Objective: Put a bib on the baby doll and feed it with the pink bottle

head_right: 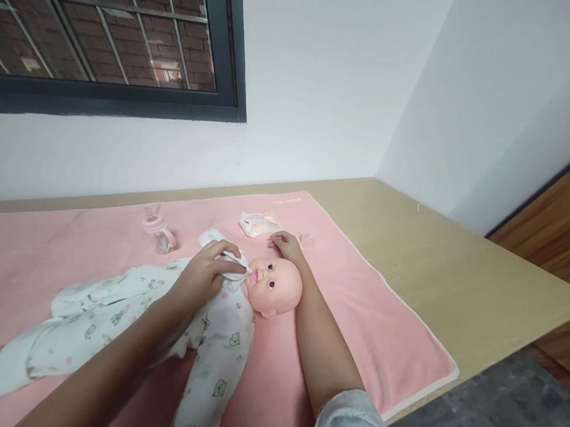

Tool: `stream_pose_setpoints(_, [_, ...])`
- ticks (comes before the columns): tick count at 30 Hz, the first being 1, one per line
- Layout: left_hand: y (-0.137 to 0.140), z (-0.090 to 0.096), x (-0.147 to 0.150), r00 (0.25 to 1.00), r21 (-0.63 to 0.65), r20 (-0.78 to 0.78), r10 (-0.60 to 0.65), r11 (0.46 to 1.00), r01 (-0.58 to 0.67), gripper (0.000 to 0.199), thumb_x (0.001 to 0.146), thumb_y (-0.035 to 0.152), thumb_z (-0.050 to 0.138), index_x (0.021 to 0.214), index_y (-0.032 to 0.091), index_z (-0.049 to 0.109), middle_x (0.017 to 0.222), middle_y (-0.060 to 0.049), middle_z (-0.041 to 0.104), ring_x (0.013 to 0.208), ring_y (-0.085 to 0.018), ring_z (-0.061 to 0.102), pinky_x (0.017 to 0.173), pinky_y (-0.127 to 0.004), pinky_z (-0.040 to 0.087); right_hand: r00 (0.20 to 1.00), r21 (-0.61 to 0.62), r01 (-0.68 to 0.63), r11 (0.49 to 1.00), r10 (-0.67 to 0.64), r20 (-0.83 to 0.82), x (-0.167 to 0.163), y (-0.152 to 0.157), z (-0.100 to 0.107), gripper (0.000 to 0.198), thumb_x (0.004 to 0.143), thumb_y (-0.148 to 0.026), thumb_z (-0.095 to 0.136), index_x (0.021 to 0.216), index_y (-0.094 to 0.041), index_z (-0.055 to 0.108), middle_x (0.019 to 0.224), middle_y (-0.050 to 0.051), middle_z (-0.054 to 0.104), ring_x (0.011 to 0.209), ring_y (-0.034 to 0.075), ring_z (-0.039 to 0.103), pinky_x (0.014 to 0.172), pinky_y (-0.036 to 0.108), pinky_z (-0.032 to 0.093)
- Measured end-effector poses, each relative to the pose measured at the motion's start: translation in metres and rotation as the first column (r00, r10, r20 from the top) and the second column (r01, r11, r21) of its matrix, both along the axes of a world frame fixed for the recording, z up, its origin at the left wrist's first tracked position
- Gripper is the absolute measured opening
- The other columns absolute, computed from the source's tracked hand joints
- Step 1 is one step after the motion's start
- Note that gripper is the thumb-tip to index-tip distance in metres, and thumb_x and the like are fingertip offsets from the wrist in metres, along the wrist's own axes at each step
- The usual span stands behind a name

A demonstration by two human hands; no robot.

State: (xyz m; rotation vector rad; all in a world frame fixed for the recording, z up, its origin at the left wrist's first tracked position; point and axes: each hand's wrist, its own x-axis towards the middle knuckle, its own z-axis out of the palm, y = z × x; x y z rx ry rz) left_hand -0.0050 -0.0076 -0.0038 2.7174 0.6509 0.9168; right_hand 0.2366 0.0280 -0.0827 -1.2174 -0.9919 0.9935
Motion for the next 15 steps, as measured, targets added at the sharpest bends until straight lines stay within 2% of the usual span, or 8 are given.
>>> stream_pose_setpoints(4, [0.0027,-0.0067,0.0012,1.0,0.11,-0.019,0.01,0.994,-0.007,0.063,0.061,-0.012,0.034,0.088,0.024,0.078,0.104,-0.005,0.061,0.091,-0.02,0.054,0.075,-0.03,0.047,1.0,-0.007,0.003,1.0,-0.003,0.018,-0.001,-0.0018,0.0025,0.026,0.065,-0.043,0.073,0.073,-0.022,0.06,0.075,0.0,0.063,0.079,0.019,0.059,0.081,0.036,0.047])
stream_pose_setpoints(7, [0.0031,-0.0082,0.0012,0.999,0.142,-0.038,0.014,0.99,-0.008,0.062,0.062,-0.012,0.035,0.089,0.024,0.078,0.105,-0.004,0.061,0.091,-0.02,0.054,0.077,-0.03,0.047,1.0,-0.019,0.007,1.0,-0.007,0.001,-0.0014,-0.0015,0.0031,0.026,0.065,-0.043,0.074,0.073,-0.023,0.06,0.074,0.0,0.062,0.078,0.019,0.058,0.08,0.036,0.048])
stream_pose_setpoints(15, [0.0009,-0.0027,0.0012,0.994,0.056,-0.098,0.041,0.998,-0.036,0.062,0.064,-0.012,0.035,0.089,0.024,0.079,0.107,-0.005,0.064,0.093,-0.021,0.056,0.079,-0.032,0.048,0.999,-0.023,0.002,1.0,-0.001,0.033,-0.0003,-0.001,0.0022,0.025,0.066,-0.041,0.073,0.075,-0.022,0.061,0.076,0.001,0.063,0.079,0.019,0.059,0.081,0.036,0.048])
